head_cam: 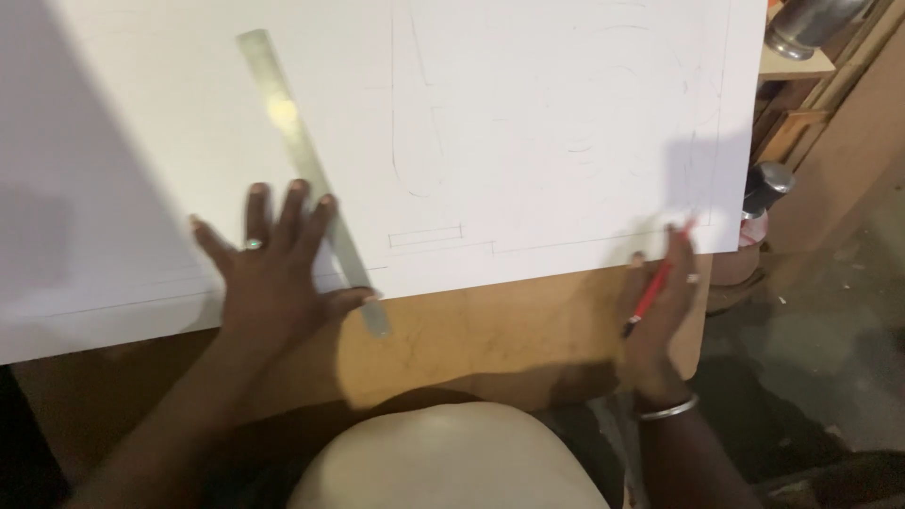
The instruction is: The recorder uses a ruler and a pencil to draw precise straight lines on a large white board on a workbench.
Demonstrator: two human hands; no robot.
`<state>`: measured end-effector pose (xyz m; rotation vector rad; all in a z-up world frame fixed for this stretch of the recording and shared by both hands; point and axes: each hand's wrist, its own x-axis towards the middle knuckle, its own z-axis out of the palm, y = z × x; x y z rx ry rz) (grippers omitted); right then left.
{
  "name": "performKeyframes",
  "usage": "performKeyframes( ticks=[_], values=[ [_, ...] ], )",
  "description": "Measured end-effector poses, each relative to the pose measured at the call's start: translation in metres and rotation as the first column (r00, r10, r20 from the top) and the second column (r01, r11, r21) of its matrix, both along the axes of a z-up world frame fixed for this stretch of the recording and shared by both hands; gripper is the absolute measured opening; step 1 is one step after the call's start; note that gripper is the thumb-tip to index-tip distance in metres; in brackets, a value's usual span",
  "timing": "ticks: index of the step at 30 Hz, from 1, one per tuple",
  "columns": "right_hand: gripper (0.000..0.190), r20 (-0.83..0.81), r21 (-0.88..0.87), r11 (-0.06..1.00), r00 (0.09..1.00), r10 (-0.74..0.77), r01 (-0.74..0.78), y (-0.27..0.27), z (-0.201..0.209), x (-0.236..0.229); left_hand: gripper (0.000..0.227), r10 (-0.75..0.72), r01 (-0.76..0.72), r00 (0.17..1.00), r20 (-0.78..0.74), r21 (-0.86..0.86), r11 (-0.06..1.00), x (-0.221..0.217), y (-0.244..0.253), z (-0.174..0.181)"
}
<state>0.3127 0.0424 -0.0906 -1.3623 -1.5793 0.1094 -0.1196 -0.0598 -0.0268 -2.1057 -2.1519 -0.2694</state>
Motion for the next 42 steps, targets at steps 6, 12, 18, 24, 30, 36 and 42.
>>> performKeyframes(
  ticks=[6,12,18,24,30,36,42],
  values=[
    [0.041,0.133,0.218,0.975,0.991,0.024,-0.053,0.05,0.004,0.086,0.121,0.104,-0.108,0.993,0.05,0.096,0.99,-0.039,-0.022,-0.002],
    [0.028,0.121,0.071,0.997,0.992,0.034,-0.043,0.044,0.031,0.091,0.12,0.147,-0.153,0.988,0.052,0.148,0.977,-0.065,-0.04,-0.006],
    [0.023,0.265,0.178,0.984,0.964,-0.021,-0.027,0.029,0.022,0.084,0.125,0.212,-0.214,0.977,0.028,0.109,0.971,-0.082,-0.05,-0.006],
    [0.03,0.344,0.153,0.988,0.935,-0.085,0.034,0.002,0.011,0.078,0.123,0.169,-0.166,0.986,-0.006,0.135,0.977,-0.095,-0.056,-0.006],
    [0.035,0.423,0.108,0.994,0.905,-0.045,-0.001,-0.03,0.025,0.064,0.123,0.132,-0.126,0.991,-0.035,0.142,0.982,-0.11,-0.06,-0.003],
    [0.049,0.228,-0.05,0.997,0.971,0.072,-0.063,-0.046,0.016,0.057,0.127,0.171,-0.169,0.984,-0.059,0.038,0.985,-0.116,-0.061,0.013],
    [0.049,0.147,-0.094,0.981,0.972,0.183,-0.171,-0.108,0.003,0.018,0.131,0.251,-0.257,0.966,-0.066,-0.103,0.961,-0.104,-0.065,0.029]
  ],
)
